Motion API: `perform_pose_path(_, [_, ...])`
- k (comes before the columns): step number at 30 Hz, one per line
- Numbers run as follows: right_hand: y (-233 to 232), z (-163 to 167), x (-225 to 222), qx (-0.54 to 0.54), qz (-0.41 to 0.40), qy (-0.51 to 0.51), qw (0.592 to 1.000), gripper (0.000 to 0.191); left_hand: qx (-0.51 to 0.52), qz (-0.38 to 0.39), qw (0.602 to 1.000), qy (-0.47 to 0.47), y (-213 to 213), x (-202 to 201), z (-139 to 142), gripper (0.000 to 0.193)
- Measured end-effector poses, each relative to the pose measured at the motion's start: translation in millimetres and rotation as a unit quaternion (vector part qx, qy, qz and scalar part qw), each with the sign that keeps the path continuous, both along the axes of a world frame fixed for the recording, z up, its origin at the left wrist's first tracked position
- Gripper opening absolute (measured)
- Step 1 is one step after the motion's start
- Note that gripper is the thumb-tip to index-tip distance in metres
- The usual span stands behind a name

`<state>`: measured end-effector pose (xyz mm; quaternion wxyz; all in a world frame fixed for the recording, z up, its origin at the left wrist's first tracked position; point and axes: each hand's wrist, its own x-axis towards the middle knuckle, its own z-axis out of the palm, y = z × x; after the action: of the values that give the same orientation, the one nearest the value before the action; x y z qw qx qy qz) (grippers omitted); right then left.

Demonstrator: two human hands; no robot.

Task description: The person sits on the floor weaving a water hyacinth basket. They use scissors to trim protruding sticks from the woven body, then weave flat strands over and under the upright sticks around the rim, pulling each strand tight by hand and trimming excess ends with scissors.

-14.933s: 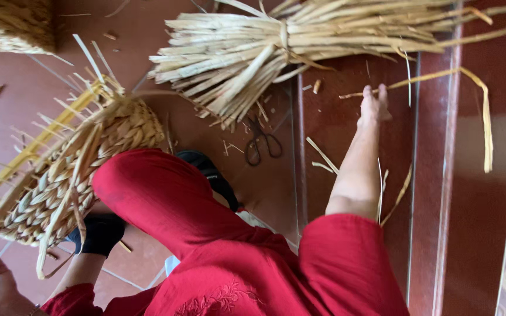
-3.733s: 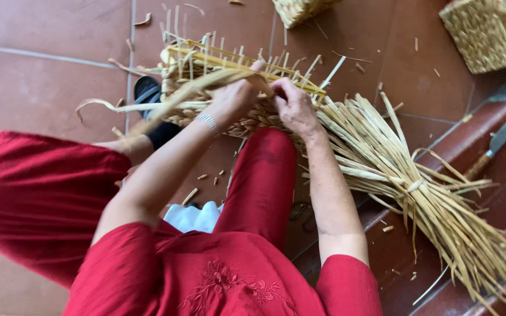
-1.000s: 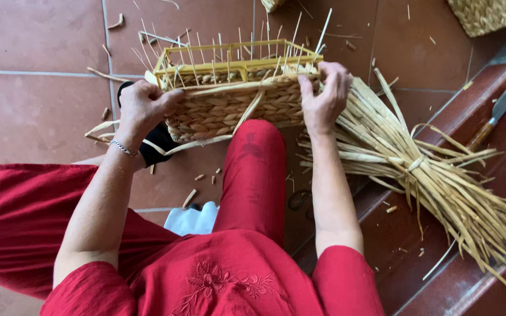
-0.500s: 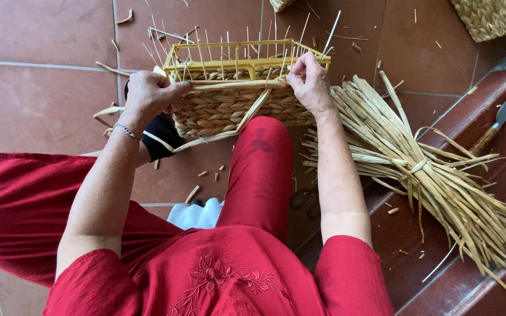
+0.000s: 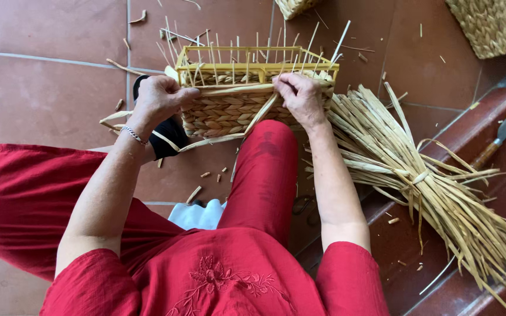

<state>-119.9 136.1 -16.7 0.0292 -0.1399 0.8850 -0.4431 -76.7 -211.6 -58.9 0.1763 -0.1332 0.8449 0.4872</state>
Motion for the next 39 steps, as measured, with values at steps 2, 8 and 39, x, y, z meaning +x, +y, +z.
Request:
perform_pose_path(2, [-6,-10,-7,0.019,-0.013,0.069,0.997,0.006,0.007,-0.030,0.998,0.048,-3,5,6,0.041])
perform_pose_path(8, [-15,-28,-7,0.126,-0.067,0.201,0.969,0.008,-0.144,-0.081,0.986,-0.006,1,21,26,0.037])
perform_pose_path(39, [-5,-3,16,0.078,0.103,0.174,0.976,0.023,-0.640,-0.171,0.675,0.325,-84,60,138,0.014])
